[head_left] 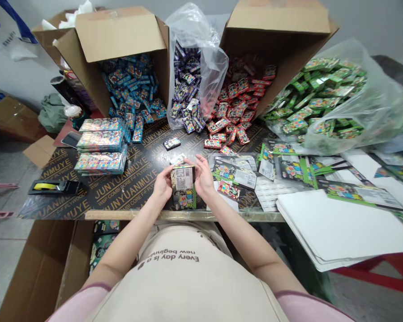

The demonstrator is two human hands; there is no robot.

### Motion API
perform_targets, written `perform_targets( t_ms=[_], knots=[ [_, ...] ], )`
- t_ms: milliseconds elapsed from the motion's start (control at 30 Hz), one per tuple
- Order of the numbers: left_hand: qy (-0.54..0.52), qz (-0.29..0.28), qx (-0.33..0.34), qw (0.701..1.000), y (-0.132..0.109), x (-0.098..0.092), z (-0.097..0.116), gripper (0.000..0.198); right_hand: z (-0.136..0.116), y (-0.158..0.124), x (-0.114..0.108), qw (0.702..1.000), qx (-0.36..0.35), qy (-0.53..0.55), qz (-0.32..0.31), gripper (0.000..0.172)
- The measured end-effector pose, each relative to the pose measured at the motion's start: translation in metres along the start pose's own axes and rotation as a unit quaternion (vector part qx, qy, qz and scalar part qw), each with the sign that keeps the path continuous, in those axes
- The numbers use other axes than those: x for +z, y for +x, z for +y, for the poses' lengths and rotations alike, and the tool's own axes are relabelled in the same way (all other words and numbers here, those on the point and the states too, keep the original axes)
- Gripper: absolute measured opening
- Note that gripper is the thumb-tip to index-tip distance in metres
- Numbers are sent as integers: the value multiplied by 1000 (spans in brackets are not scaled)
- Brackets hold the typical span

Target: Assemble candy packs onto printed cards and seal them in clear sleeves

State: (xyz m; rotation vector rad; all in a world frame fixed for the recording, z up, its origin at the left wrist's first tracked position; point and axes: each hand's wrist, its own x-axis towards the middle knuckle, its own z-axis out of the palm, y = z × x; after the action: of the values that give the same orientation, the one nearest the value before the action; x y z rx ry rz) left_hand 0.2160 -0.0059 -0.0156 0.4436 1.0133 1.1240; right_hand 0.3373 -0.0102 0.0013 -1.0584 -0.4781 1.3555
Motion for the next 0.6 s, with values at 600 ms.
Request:
perform_targets(
  t_ms=[600],
  knots=[
    [313,-119,149,930,5,2,58,27,-17,1,-24,961,-154,-220,-65,14]
  ],
)
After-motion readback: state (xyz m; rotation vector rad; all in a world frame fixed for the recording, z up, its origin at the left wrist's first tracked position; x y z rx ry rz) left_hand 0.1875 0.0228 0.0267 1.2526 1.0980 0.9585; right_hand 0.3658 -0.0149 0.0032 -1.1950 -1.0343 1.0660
